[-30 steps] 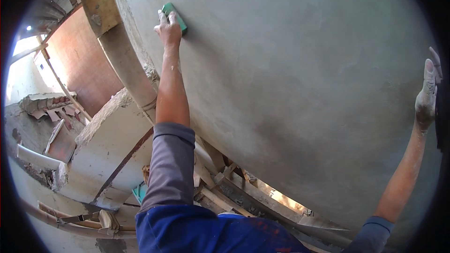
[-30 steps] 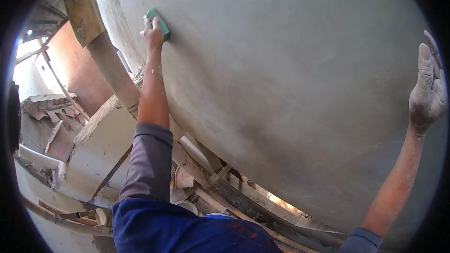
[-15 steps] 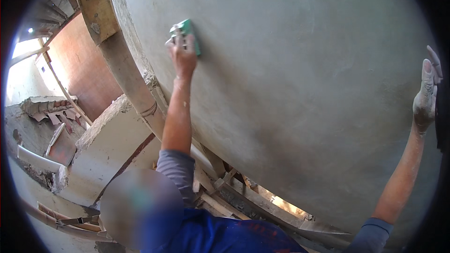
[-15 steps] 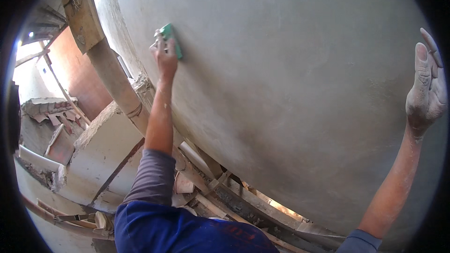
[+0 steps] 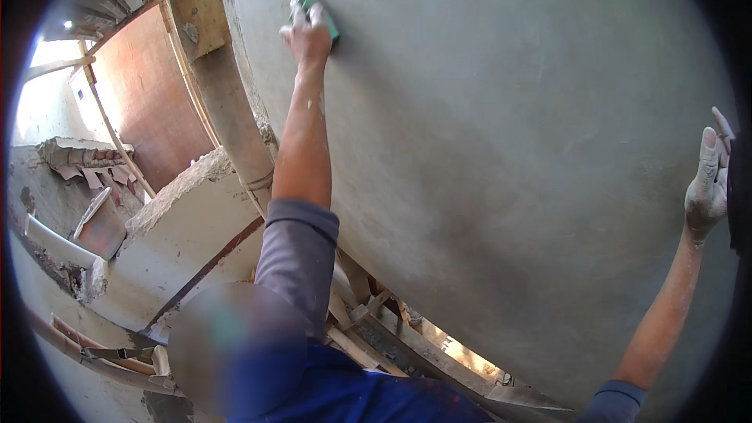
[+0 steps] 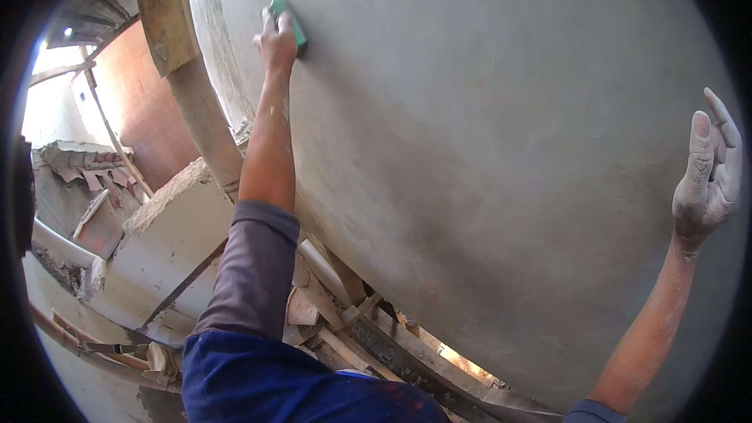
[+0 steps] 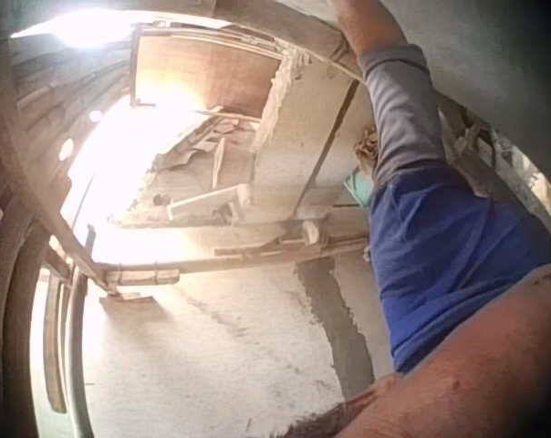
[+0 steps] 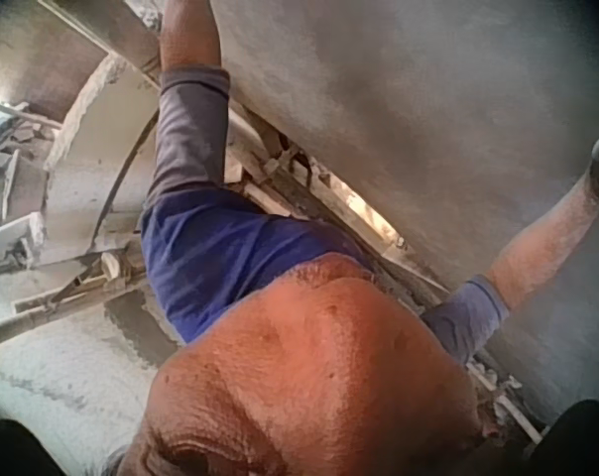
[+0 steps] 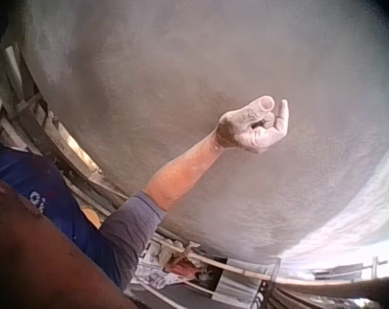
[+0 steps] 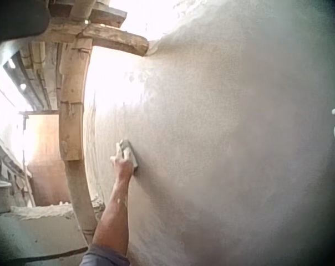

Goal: Smoothing a plastered or concrete wall surface using a sponge or float tool.

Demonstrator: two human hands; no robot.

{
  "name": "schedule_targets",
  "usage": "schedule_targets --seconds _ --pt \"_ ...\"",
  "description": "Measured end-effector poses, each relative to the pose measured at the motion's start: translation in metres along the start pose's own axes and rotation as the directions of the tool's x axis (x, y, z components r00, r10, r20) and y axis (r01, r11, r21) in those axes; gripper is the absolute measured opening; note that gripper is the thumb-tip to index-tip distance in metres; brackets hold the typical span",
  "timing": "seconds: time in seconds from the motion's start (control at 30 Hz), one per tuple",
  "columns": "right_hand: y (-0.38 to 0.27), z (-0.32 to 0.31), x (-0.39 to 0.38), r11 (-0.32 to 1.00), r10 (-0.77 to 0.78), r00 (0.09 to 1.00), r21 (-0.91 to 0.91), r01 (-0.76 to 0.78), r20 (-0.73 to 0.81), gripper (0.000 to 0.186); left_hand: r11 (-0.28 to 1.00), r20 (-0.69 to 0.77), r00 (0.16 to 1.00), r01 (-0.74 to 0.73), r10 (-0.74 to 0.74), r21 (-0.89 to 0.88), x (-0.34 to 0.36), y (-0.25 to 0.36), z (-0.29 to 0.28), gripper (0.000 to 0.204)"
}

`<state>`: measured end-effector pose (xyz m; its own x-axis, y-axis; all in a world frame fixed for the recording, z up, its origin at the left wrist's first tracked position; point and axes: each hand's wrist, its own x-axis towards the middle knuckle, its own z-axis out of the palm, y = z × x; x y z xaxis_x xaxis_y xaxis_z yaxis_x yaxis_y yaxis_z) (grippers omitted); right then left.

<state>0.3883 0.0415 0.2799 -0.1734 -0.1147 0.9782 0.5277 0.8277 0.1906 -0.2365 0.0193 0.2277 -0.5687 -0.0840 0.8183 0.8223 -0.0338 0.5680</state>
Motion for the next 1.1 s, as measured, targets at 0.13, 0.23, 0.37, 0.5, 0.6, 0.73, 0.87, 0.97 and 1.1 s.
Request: schedule_targets --seconds 0.13,0.23,0.37,0.5,0.6,0.73,0.87,0.97,1.1 --pt "0.02 -0.017 -0.002 0.998 -0.051 0.998 0.025 0.05 0.032 0.018 0.911 -0.028 0.916 -0.402 0.401 -0.096 -0.068 0.082 0.013 0.063" --pt "-0.007 -0.025 0.008 0.995 -0.088 0.996 -0.053 0.089 0.034 0.029 0.886 -0.011 0.898 -0.436 0.44 -0.159 -0.086 0.064 0.02 0.061" --pt "-0.036 0.023 0.007 0.993 -0.11 0.992 0.024 0.112 -0.056 0.041 0.962 -0.001 0.963 -0.27 0.27 0.043 0.019 -0.002 0.009 0.062" --pt "0.007 -0.025 0.0 0.96 -0.241 0.969 -0.133 0.247 0.059 0.027 0.994 0.079 0.995 0.058 -0.066 0.091 0.068 -0.075 0.014 0.063" --pt "0.05 -0.051 -0.019 0.67 -0.483 0.833 -0.499 0.55 0.27 0.04 0.977 0.09 0.974 0.206 -0.21 0.056 0.038 -0.092 0.03 0.061" --pt "0.038 -0.051 -0.022 0.803 -0.219 0.964 -0.533 0.267 0.153 0.035 0.992 0.062 0.99 0.128 -0.128 -0.003 -0.016 -0.057 0.043 0.059" --pt "0.008 -0.027 -0.01 0.995 -0.005 0.999 -0.099 0.008 0.034 0.03 0.977 0.016 0.98 0.194 -0.196 0.092 0.073 -0.099 0.023 0.059" --pt "0.009 -0.025 -0.014 0.994 0.092 0.996 -0.05 -0.092 -0.002 0.029 0.969 -0.033 0.984 0.176 -0.173 0.172 0.107 -0.109 0.026 0.059" --pt "0.007 -0.03 -0.009 0.988 0.025 1.0 -0.154 -0.027 -0.014 0.031 0.998 0.008 0.998 -0.064 0.064 0.018 0.034 -0.082 0.054 0.058"
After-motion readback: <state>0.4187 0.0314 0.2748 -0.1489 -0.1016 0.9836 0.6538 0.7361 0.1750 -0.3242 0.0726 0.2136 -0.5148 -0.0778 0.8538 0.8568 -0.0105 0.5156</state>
